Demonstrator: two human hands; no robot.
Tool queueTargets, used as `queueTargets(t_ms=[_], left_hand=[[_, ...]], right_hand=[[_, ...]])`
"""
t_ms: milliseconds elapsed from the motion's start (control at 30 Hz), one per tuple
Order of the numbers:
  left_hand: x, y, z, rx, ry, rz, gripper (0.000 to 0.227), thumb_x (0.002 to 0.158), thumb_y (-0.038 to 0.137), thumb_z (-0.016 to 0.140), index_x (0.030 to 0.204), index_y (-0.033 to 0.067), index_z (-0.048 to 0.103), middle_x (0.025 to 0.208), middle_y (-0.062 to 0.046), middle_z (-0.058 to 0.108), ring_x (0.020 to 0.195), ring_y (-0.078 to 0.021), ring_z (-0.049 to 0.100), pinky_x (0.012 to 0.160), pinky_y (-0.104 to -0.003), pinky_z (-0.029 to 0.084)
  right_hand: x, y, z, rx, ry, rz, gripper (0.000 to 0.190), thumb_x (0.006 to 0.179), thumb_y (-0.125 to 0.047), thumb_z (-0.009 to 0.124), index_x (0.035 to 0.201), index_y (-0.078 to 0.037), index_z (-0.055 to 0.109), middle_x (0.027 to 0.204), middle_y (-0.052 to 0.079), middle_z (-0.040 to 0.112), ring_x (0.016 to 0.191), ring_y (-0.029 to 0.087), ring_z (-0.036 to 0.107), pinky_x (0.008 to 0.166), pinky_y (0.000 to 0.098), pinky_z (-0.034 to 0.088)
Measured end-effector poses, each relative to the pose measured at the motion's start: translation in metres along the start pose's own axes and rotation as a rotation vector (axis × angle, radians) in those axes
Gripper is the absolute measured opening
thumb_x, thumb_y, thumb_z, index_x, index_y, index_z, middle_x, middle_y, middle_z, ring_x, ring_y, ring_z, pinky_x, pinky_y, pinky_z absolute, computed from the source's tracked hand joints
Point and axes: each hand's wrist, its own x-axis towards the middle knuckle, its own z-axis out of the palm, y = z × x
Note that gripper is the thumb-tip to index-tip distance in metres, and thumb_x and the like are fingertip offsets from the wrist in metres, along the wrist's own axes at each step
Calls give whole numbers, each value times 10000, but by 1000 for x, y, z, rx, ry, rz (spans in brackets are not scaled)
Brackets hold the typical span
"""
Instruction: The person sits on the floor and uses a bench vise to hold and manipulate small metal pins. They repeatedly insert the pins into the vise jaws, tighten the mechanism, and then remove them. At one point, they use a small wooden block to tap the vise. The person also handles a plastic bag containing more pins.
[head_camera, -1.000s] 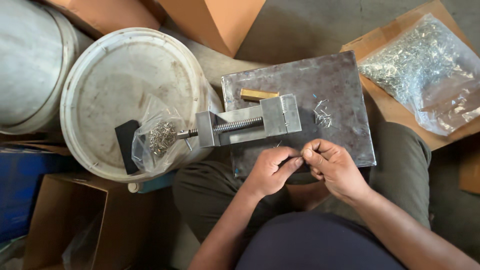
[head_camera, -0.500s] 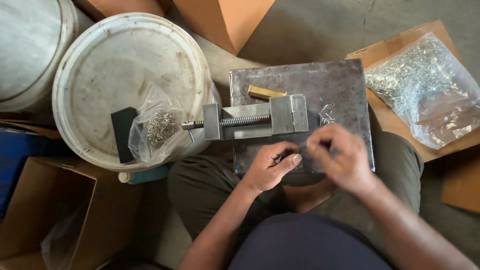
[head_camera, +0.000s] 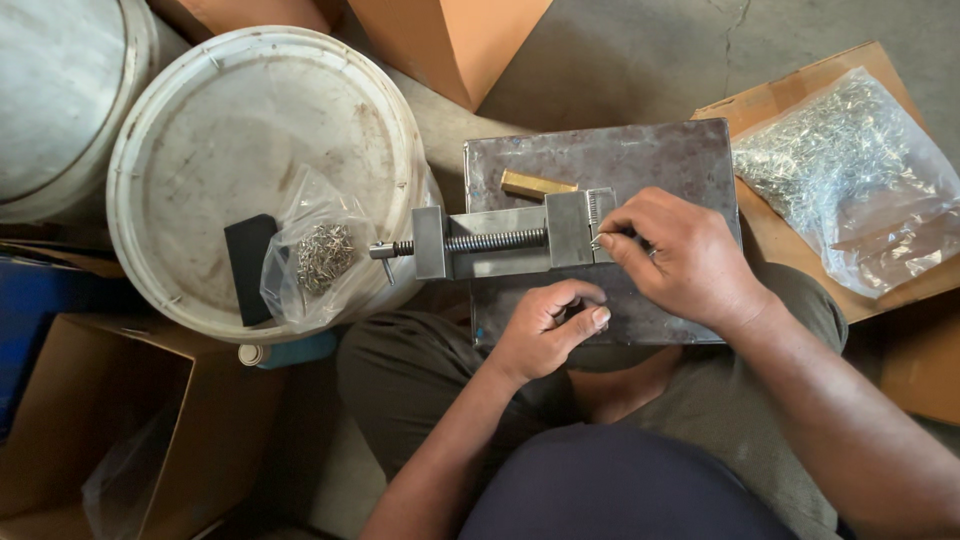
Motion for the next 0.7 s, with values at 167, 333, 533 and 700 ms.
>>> queueTargets(t_ms=[167,333,533,700], left_hand=[[0,-2,-1,12,-6,7,276,1002,233,708,1117,-15,678,889,-17,707,801,-68,650,712,-236,540],[0,-5,0,-38,-2,-8,267,1006,209,718,1130,-23,672,871,-21,682,777,-68,609,690,-237,512],[-1,-8,-1,10,8,-1,234,995,173,714,1111,-27,680,884,-16,702,789,-66,633,698,-238,520],[0,-18,0,-130,-29,31,193,1009,116,702,1121,-35,656,920,-20,684,836,-65,622,743,-237,511]], right_hand=[[4,-2,-2,-40,-27,-32,107,900,-134,741,973,-64,707,912,97,684,789,293,683,685,388,541],[0,1,-2,-87,-28,-105,139,879,-120,753,1008,-72,734,937,108,691,806,306,688,712,397,551],[-31,40,-1,69,121,160,103,962,-90,729,1054,-47,743,996,101,720,804,208,689,692,303,539],[-71,79,6,121,214,425,131,985,-103,713,1098,-47,747,970,90,704,789,174,659,708,272,518]])
